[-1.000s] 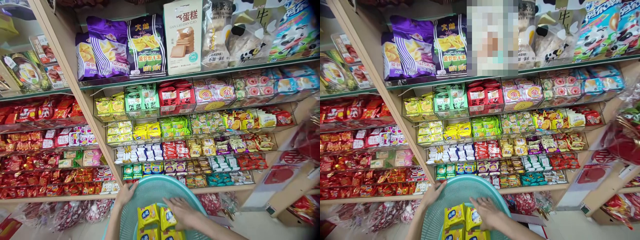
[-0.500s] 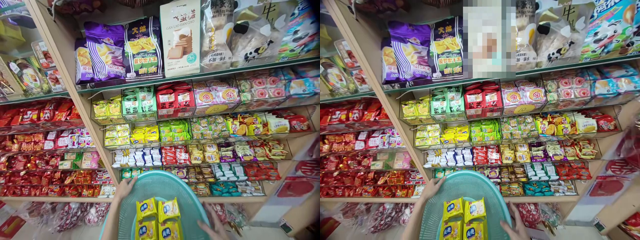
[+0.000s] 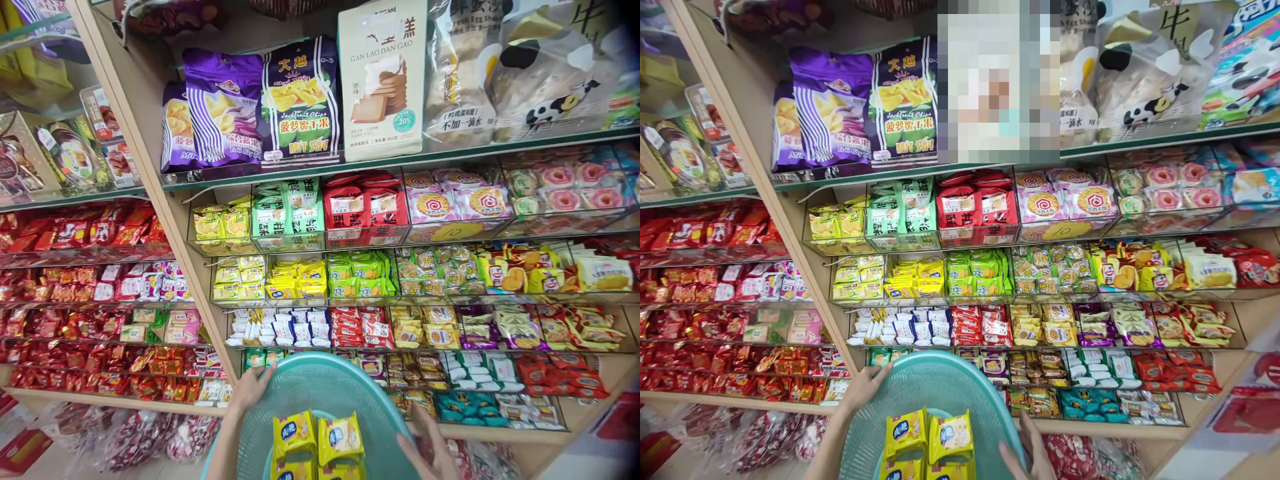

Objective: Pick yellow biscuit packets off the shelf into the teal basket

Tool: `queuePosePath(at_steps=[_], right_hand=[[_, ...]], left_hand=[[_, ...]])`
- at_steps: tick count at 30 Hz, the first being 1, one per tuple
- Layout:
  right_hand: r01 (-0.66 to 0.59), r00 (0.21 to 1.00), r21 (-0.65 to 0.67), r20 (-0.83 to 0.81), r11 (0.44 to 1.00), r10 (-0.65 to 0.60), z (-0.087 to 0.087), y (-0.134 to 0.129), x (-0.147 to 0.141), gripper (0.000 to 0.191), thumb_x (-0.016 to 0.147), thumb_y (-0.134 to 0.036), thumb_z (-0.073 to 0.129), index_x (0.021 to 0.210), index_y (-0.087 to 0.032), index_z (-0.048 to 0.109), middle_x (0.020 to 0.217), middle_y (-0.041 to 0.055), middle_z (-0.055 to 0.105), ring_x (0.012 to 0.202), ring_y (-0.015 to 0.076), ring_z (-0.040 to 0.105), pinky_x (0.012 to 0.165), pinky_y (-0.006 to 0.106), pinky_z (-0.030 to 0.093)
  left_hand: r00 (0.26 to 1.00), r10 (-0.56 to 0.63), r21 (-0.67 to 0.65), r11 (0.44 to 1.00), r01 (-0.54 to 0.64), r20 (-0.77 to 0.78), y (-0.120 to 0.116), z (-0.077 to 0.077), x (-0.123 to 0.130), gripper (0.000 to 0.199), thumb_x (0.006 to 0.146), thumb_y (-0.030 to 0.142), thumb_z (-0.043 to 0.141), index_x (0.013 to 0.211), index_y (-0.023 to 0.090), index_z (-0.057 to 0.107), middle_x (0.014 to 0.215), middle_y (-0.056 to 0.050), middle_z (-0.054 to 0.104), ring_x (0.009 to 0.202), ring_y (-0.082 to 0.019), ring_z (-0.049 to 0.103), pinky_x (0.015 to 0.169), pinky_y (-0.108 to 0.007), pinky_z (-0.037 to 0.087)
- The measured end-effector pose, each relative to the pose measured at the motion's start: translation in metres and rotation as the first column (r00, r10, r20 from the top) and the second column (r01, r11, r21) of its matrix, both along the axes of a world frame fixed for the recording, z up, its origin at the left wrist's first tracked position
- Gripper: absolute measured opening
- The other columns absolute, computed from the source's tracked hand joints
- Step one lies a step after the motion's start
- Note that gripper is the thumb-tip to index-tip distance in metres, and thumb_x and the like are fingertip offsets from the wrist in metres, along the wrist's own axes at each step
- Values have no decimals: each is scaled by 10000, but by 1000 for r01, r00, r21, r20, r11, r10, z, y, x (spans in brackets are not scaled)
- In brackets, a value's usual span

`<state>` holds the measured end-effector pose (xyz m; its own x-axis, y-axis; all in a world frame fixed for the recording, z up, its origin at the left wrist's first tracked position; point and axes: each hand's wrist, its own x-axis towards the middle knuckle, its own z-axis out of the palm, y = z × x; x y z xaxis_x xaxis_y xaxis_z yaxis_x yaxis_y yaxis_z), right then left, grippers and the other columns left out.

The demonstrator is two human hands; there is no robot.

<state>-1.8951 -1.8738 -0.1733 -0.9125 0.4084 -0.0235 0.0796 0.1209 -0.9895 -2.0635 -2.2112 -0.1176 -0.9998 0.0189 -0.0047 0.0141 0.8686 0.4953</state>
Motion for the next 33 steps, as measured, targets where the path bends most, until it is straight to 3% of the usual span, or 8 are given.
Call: queuePosePath(at_steps=[3,6,9,11,15,17,24,33], right_hand=[[-29,987,205,-147,978,60,34,2,-30,659,763,-505,522,1329,-228,330,1393,94,392,1276,252,367,1033,394,344],[-63,915,492,-319,868,248,101,-4,-64,500,850,-383,456,1321,-255,347,1368,81,413,1260,223,385,1044,420,332],[-27,749,762,-413,647,518,175,-23,-113,380,890,-267,397,1269,-256,425,1310,68,467,1234,197,405,1043,405,337],[21,678,886,-353,464,644,213,-37,-154,356,898,-192,347,1232,-219,466,1270,75,500,1204,187,431,1039,392,340],[0,771,999,-33,53,636,250,-62,-233,441,825,-13,322,1215,-140,483,1280,105,500,1207,195,430,999,343,375],[-44,832,998,65,-52,552,254,-71,-260,497,788,38,319,1241,-116,455,1282,137,494,1190,216,453,953,345,407],[-107,880,988,147,-112,452,258,-91,-293,500,823,-34,390,1315,-123,366,1227,186,537,1092,270,544,865,376,443],[-140,881,978,195,-156,431,260,-97,-306,495,778,-110,551,1257,-157,437,1186,159,572,1051,271,571,829,344,449]], left_hand=[[1000,-4,4,1000,4,18,-7,1,-6,586,773,688,281,624,209,584,680,-49,648,751,-240,639,641,-260,411],[999,-4,8,1000,4,34,-17,5,-13,598,770,697,269,626,209,583,709,-57,660,774,-252,637,645,-270,411],[999,-1,-3,1000,1,35,-25,11,-20,616,767,707,251,629,207,583,696,-59,659,787,-262,638,634,-269,411],[999,-1,-2,1000,1,40,-30,15,-24,623,762,714,254,666,210,607,719,-64,666,823,-273,640,653,-278,415],[999,0,23,1000,-1,50,-43,16,-30,631,757,720,258,733,216,638,773,-71,681,877,-286,634,694,-301,420],[999,6,25,1000,-7,40,-52,14,-32,625,758,717,261,713,217,634,761,-65,682,855,-276,636,689,-294,423],[1000,16,49,999,-17,14,-72,6,-44,620,753,726,267,682,211,604,727,-52,672,806,-266,644,678,-288,434],[999,-33,72,997,30,36,-63,6,-62,592,770,694,298,681,206,623,730,-62,669,834,-274,644,698,-297,432]])
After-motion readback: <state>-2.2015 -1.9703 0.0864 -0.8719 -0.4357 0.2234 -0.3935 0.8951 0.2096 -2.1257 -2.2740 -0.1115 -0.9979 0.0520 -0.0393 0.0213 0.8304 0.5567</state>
